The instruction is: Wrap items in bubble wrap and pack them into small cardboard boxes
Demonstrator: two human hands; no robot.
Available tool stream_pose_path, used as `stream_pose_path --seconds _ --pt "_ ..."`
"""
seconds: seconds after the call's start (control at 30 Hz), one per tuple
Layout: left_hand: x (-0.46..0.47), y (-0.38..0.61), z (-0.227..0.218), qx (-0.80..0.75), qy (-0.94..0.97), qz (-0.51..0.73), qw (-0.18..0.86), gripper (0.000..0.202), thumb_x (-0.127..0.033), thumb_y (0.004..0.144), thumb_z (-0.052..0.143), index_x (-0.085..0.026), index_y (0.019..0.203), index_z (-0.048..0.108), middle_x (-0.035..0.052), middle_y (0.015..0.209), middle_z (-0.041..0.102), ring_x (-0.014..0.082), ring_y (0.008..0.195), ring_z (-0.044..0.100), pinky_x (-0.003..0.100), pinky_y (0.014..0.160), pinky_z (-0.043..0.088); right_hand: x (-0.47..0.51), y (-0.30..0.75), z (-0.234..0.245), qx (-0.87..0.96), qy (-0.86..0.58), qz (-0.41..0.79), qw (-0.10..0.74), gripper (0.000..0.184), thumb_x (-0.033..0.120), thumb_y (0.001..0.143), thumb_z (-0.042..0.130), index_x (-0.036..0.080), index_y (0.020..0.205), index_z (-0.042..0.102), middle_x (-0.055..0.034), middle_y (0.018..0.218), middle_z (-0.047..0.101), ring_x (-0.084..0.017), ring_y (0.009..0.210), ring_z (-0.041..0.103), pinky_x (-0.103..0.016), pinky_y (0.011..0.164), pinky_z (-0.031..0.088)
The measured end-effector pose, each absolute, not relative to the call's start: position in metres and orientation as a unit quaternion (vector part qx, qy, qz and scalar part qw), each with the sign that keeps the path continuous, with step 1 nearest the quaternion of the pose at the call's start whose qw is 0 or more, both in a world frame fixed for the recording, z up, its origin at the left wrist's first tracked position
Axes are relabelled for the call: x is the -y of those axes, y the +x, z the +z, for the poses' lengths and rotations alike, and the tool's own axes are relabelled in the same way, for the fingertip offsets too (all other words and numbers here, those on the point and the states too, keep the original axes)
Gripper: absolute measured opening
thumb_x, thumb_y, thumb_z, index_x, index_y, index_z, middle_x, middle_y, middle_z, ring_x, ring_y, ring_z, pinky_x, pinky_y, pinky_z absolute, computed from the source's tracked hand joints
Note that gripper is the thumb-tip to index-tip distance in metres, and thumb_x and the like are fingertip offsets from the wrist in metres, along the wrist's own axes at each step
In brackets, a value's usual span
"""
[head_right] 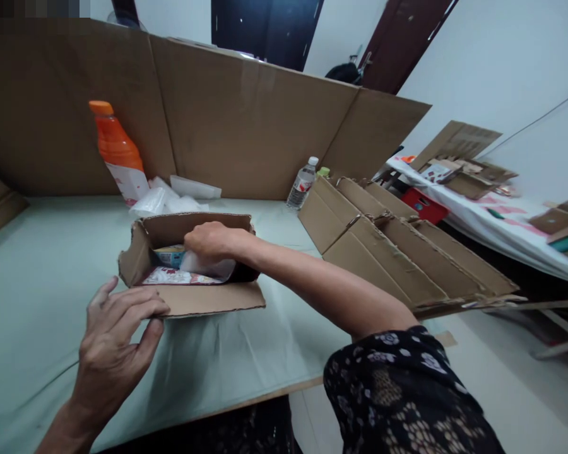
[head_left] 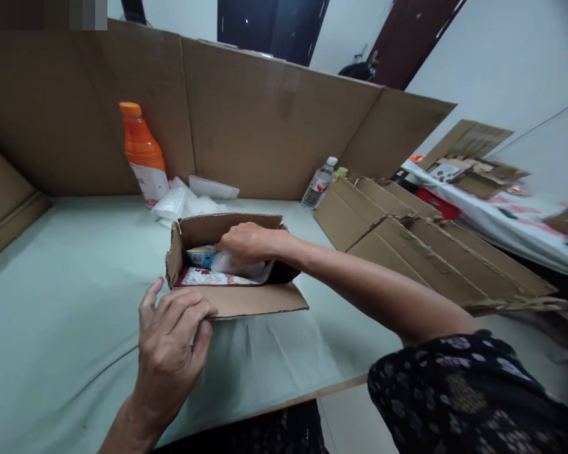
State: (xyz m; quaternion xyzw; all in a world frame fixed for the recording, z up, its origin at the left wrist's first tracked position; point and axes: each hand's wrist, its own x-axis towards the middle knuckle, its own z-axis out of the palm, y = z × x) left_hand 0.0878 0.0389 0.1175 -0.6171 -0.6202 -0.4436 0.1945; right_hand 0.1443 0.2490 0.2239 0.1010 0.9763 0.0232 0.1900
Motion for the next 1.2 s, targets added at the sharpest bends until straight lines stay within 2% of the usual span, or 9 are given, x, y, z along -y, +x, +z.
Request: stream_pose_path --seconds 0.17,0.3,0.4,0.53,0.7,0.87,0.97,1.07,1.2 --pt "-0.042 0.086 0.116 0.623 -0.609 -0.458 0.177 0.025 -0.005 0.084 0.059 -0.025 0.098 0.062 0.0025 0.094 0.071 0.0221 0.096 0.068 0.054 0.118 0.031 -0.253 0.142 0.219 -0.981 0.082 0.013 0.176 0.040 0.018 0.081 0.073 0.016 0.121 0.072 -0.0132 0.111 0.077 -0.029 0.102 0.071 -0.030 0.075 0.047" --pt "-0.043 0.085 0.115 0.623 -0.603 -0.470 0.165 0.026 -0.005 0.084 0.058 -0.027 0.097 0.062 0.0019 0.094 0.071 0.0227 0.097 0.068 0.053 0.117 0.033 -0.256 0.149 0.218 -0.968 0.137 0.039 0.206 0.037 0.026 0.080 0.075 0.010 0.113 0.075 -0.0178 0.108 0.077 -0.031 0.101 0.072 -0.032 0.076 0.051" --pt "-0.044 0.086 0.115 0.623 -0.604 -0.468 0.168 0.026 -0.005 0.083 0.058 -0.026 0.097 0.062 0.0018 0.093 0.071 0.0223 0.095 0.067 0.053 0.117 0.033 -0.252 0.142 0.205 -0.965 0.134 0.035 0.222 0.027 0.015 0.078 0.071 0.010 0.104 0.078 -0.0189 0.102 0.078 -0.031 0.096 0.074 -0.033 0.075 0.052" --pt "-0.045 0.087 0.116 0.623 -0.598 -0.470 0.181 0.026 -0.004 0.082 0.060 -0.025 0.096 0.062 0.0030 0.095 0.071 0.0226 0.096 0.066 0.053 0.115 0.035 -0.246 0.129 0.190 -0.974 0.114 -0.017 0.197 0.026 0.005 0.075 0.070 0.014 0.097 0.079 -0.0145 0.097 0.079 -0.027 0.093 0.074 -0.033 0.080 0.052" --pt "-0.045 0.088 0.114 0.622 -0.596 -0.474 0.181 0.024 -0.005 0.081 0.061 -0.024 0.095 0.063 0.0042 0.095 0.071 0.0235 0.096 0.066 0.052 0.116 0.034 -0.251 0.137 0.192 -0.971 0.115 0.008 0.208 0.025 0.013 0.077 0.070 0.014 0.101 0.079 -0.0147 0.098 0.079 -0.028 0.096 0.074 -0.032 0.076 0.052" --pt "-0.042 0.088 0.113 0.626 -0.598 -0.467 0.180 0.024 -0.005 0.081 0.061 -0.025 0.094 0.063 0.0029 0.096 0.071 0.0231 0.097 0.066 0.052 0.116 0.034 -0.258 0.157 0.219 -0.975 0.140 0.008 0.171 0.031 0.022 0.082 0.070 0.012 0.111 0.077 -0.0147 0.102 0.078 -0.027 0.093 0.072 -0.029 0.071 0.049" --pt "-0.043 0.088 0.112 0.626 -0.598 -0.463 0.190 0.023 -0.005 0.082 0.060 -0.024 0.095 0.062 0.0036 0.095 0.071 0.0236 0.098 0.066 0.053 0.116 0.035 -0.269 0.162 0.239 -0.978 0.130 -0.085 0.136 0.025 0.015 0.081 0.068 0.013 0.105 0.076 -0.0068 0.094 0.078 -0.021 0.086 0.069 -0.025 0.069 0.046" --pt "-0.043 0.090 0.112 0.631 -0.598 -0.454 0.196 0.022 -0.005 0.084 0.060 -0.024 0.095 0.062 0.0034 0.095 0.070 0.0231 0.098 0.066 0.055 0.116 0.035 -0.284 0.161 0.246 -0.953 0.103 -0.256 0.125 0.015 0.010 0.078 0.066 0.013 0.090 0.074 0.0003 0.083 0.074 -0.015 0.079 0.065 -0.022 0.070 0.047" --pt "-0.035 0.091 0.122 0.632 -0.601 -0.454 0.184 0.021 -0.006 0.086 0.062 -0.022 0.099 0.062 0.0047 0.100 0.069 0.0229 0.101 0.067 0.057 0.117 0.036 -0.291 0.158 0.238 -0.861 0.086 -0.497 0.066 0.009 0.015 0.074 0.072 0.013 0.082 0.070 0.0019 0.078 0.072 -0.014 0.080 0.065 -0.024 0.080 0.052"
